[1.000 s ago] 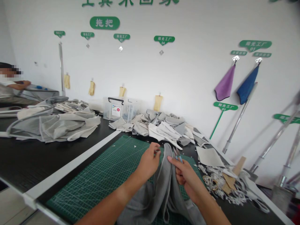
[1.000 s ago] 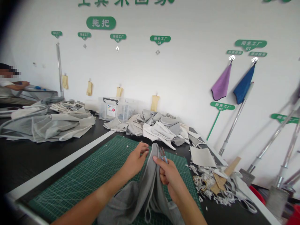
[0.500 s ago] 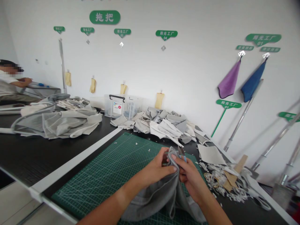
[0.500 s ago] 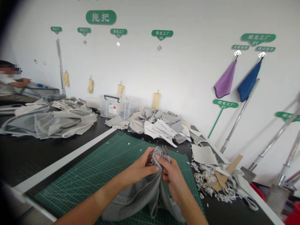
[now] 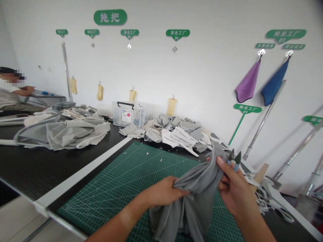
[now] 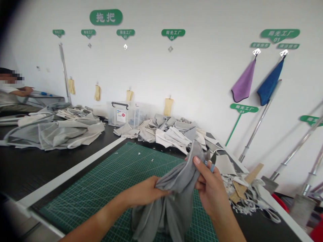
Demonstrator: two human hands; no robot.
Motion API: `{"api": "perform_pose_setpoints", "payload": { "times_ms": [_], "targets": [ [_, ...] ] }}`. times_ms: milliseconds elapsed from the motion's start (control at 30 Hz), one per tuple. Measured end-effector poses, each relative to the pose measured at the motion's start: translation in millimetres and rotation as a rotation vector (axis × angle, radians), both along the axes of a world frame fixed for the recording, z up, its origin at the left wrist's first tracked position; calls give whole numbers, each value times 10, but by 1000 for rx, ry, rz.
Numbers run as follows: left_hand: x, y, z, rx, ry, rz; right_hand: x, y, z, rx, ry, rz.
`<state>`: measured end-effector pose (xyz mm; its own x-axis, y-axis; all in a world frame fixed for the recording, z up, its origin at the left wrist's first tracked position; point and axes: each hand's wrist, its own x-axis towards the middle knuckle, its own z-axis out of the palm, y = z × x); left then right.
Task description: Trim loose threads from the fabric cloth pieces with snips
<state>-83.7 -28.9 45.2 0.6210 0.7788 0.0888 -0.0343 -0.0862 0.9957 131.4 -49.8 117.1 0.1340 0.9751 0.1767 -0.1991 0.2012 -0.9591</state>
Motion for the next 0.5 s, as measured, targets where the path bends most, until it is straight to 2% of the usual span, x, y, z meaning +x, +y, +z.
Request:
{"api": "perform_pose_setpoints", "payload": {
  "times_ms": [67, 133, 167, 233, 367, 433, 500],
  "targets": [
    [5, 86, 91, -104, -249, 145, 11, -56, -13, -12, 6, 145],
    [-3, 187, 172, -288, -427, 215, -36, -92, -64, -76, -93, 319],
    [-19, 235, 199, -371, -472, 238, -73, -98, -98, -103, -145, 369],
    [-85, 313, 221, -463, -486, 283, -140, -79, -167, -135, -228, 383],
    [-422, 392, 163, -416, -278, 359, -121, 11, -242, -197, -327, 313],
    [-703, 438, 120, -312, -110, 374, -31, 42, -250, -229, -327, 332],
    [-1041, 522, 99, -142, 72, 474, 72, 62, -261, -251, -305, 355]
  ]
}}
